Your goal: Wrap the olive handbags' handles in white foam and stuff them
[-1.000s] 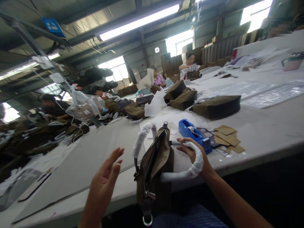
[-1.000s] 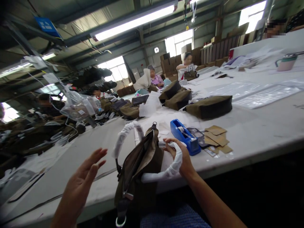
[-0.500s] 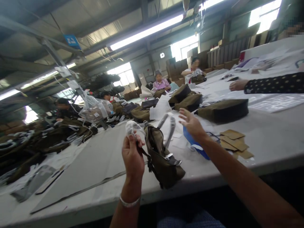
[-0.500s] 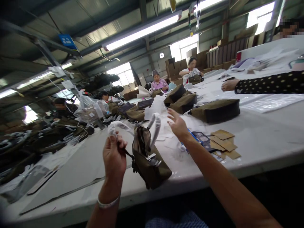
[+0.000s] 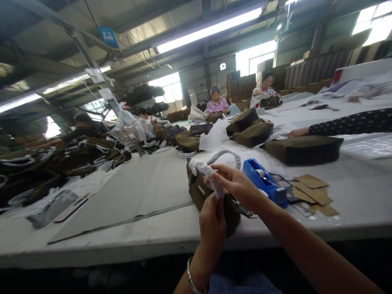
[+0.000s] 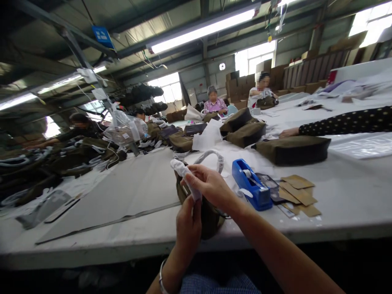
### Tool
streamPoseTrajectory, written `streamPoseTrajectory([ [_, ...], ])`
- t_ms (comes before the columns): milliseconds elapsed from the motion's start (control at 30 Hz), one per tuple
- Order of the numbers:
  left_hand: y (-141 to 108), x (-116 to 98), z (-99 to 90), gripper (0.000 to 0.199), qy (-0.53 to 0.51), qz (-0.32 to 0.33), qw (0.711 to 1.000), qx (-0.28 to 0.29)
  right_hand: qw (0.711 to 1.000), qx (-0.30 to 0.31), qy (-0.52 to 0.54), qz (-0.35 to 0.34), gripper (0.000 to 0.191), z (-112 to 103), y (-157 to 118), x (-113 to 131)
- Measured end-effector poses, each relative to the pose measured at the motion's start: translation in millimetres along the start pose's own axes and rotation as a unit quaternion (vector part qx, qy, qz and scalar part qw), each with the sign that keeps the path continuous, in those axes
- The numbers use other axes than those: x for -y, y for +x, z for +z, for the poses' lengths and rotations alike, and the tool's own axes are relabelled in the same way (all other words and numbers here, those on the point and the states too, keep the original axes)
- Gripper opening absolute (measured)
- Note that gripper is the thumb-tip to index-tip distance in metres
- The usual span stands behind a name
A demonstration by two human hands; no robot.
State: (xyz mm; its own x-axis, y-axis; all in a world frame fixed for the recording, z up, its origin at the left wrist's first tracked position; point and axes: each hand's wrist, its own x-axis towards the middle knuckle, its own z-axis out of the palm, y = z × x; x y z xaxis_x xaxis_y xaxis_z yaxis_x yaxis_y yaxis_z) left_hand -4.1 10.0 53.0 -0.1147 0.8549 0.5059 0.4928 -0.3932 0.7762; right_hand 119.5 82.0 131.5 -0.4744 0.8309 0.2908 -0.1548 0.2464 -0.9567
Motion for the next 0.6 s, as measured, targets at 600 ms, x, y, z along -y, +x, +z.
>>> streamPoseTrajectory([
  [600, 96.2, -6.0, -127.3, 0.067, -0.06, 0.005, 0.964, 0.258, 0.993, 0.04, 0.024, 0.112, 0.052, -28.7, -7.6, -9.1],
])
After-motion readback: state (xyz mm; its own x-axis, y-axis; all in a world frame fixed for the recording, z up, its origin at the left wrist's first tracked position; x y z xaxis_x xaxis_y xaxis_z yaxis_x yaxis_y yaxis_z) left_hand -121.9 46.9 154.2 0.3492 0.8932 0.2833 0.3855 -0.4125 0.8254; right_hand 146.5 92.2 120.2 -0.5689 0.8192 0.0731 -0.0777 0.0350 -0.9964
